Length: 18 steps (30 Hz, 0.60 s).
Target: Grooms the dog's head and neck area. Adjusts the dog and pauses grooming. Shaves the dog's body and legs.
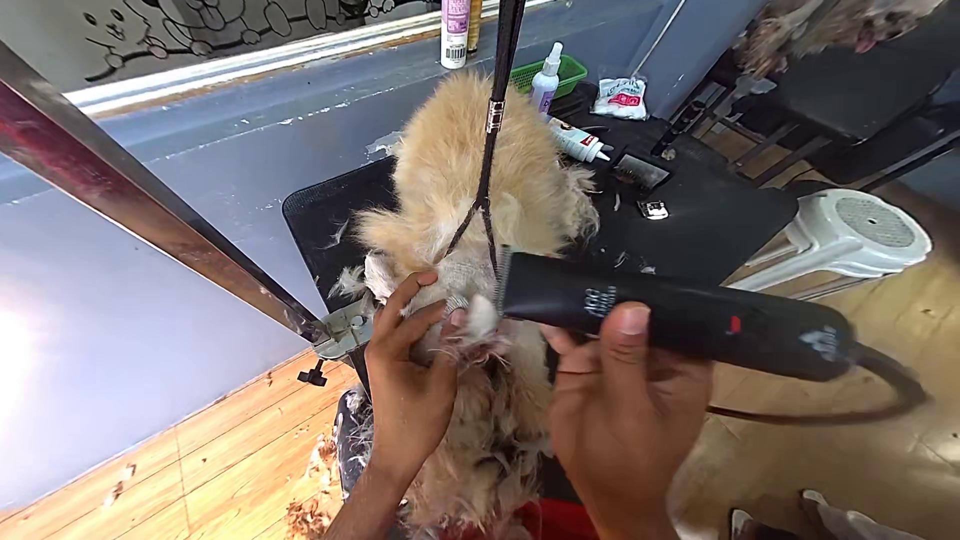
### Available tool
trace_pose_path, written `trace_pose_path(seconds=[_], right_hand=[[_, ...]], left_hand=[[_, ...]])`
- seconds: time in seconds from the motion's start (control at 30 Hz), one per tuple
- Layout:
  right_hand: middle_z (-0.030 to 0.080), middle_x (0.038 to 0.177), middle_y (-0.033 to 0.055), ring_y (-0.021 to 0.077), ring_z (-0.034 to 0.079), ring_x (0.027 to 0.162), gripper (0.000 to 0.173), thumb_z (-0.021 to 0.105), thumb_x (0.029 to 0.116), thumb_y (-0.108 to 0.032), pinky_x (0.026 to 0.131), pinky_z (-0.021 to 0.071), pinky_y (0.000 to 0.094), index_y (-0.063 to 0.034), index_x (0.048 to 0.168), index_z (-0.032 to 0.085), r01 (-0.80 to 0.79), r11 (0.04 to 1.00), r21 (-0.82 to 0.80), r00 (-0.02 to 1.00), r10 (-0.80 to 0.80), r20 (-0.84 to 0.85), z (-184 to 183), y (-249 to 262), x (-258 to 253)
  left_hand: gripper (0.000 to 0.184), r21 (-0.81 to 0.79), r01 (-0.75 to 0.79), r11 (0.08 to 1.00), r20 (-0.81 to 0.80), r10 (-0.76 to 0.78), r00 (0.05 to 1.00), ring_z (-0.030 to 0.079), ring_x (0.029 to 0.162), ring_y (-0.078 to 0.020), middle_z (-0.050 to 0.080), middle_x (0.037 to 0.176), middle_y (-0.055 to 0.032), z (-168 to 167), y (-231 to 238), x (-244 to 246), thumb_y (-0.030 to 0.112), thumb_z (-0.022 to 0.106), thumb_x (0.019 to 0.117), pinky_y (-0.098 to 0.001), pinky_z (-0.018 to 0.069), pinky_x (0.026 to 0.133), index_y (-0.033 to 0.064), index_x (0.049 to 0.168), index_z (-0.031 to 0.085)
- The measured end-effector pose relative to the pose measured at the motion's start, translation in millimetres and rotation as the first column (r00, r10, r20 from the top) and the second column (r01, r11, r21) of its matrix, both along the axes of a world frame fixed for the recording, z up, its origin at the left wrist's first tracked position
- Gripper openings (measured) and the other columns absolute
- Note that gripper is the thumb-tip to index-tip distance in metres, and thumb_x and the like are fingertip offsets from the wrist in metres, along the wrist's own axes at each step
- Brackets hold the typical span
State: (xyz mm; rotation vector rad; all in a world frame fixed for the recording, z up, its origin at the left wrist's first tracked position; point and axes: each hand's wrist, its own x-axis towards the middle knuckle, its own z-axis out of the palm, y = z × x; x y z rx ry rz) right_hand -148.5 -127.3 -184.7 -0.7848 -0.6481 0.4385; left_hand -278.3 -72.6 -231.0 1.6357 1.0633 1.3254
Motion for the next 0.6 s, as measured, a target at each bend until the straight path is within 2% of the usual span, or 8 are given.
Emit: trace_pose_path(seconds=[0.07, 0.13, 0.17, 0.23, 0.33, 0.47, 0.53, 0.6], right_hand=[[0.064, 0.128, 0.0149, 0.0351, 0.068, 0.114, 0.052, 0.076, 0.0926, -0.013, 0.091, 0.0623, 0.0542, -0.0111, 0.135, 0.047, 0.043, 0.999, -0.021, 0.994, -0.040, 0.103, -6, -13, 16], [0.062, 0.132, 0.0177, 0.0388, 0.068, 0.115, 0.066, 0.082, 0.0868, -0.012, 0.088, 0.0644, 0.0528, -0.0098, 0.139, 0.041, 0.125, 0.987, -0.105, 0.978, -0.104, 0.183, -13, -30, 23], [0.065, 0.129, 0.0153, 0.0369, 0.070, 0.111, 0.070, 0.086, 0.0833, -0.015, 0.084, 0.0663, 0.0500, -0.0115, 0.137, 0.042, 0.176, 0.973, -0.151, 0.969, -0.144, 0.200, -16, -39, 21], [0.072, 0.117, 0.0058, 0.0278, 0.075, 0.103, 0.069, 0.089, 0.0791, -0.022, 0.079, 0.0679, 0.0419, -0.0171, 0.132, 0.046, 0.262, 0.947, -0.185, 0.944, -0.212, 0.253, -23, -50, 12], [0.074, 0.109, -0.0067, 0.0127, 0.074, 0.102, 0.060, 0.092, 0.0748, -0.021, 0.088, 0.0645, 0.0303, -0.0200, 0.123, 0.056, 0.295, 0.934, -0.201, 0.925, -0.226, 0.306, -28, -56, -8], [0.075, 0.108, -0.0100, 0.0084, 0.074, 0.101, 0.058, 0.092, 0.0745, -0.020, 0.088, 0.0639, 0.0261, -0.0214, 0.122, 0.057, 0.264, 0.939, -0.220, 0.929, -0.186, 0.319, -29, -50, -25], [0.073, 0.108, -0.0083, 0.0105, 0.074, 0.101, 0.059, 0.091, 0.0741, -0.017, 0.088, 0.0645, 0.0282, -0.0211, 0.120, 0.055, 0.252, 0.950, -0.183, 0.929, -0.185, 0.321, -30, -43, -27], [0.072, 0.108, -0.0069, 0.0121, 0.073, 0.101, 0.060, 0.092, 0.0724, -0.014, 0.088, 0.0650, 0.0302, -0.0207, 0.119, 0.055, 0.255, 0.958, -0.134, 0.927, -0.203, 0.316, -31, -34, -29]], left_hand=[[0.013, -0.033, -0.012, 0.999, -0.011, 0.011, 1.000, 0.064, 0.118, -0.0146, 0.059, 0.145, 0.0029, 4, 0, -1, 0.023, 0.069, 0.0949, -0.0302, 0.0604, 0.084, 0.0175, 0.092, 0.081], [0.018, -0.095, -0.002, 0.995, 0.024, 0.004, 1.000, 0.067, 0.111, -0.0141, 0.058, 0.147, 0.0024, 7, -1, -3, 0.022, 0.065, 0.0979, -0.0291, 0.0620, 0.079, 0.0155, 0.091, 0.080], [0.019, -0.122, 0.012, 0.992, 0.057, -0.005, 0.998, 0.069, 0.106, -0.0141, 0.058, 0.147, 0.0016, 8, -2, -4, 0.021, 0.064, 0.0990, -0.0285, 0.0622, 0.076, 0.0143, 0.091, 0.080], [0.023, -0.151, 0.036, 0.988, 0.109, -0.019, 0.994, 0.069, 0.105, -0.0152, 0.059, 0.147, 0.0009, 8, -3, -5, 0.019, 0.062, 0.1005, -0.0290, 0.0617, 0.078, 0.0125, 0.090, 0.081], [0.028, -0.150, 0.040, 0.988, 0.135, -0.020, 0.991, 0.069, 0.106, -0.0166, 0.060, 0.146, -0.0005, 9, -4, -6, 0.015, 0.057, 0.1020, -0.0309, 0.0610, 0.082, 0.0103, 0.089, 0.080], [0.029, -0.133, 0.040, 0.990, 0.146, -0.021, 0.989, 0.071, 0.105, -0.0179, 0.061, 0.145, -0.0031, 10, -6, -8, 0.012, 0.054, 0.1017, -0.0321, 0.0624, 0.080, 0.0090, 0.087, 0.080], [0.030, -0.121, 0.038, 0.992, 0.141, -0.021, 0.990, 0.068, 0.115, -0.0192, 0.060, 0.146, -0.0026, 11, -7, -9, 0.012, 0.054, 0.1018, -0.0333, 0.0606, 0.088, 0.0094, 0.086, 0.079], [0.031, -0.106, 0.026, 0.994, 0.113, -0.014, 0.993, 0.066, 0.119, -0.0195, 0.061, 0.146, -0.0013, 12, -7, -9, 0.013, 0.054, 0.1016, -0.0341, 0.0588, 0.092, 0.0110, 0.083, 0.079]])
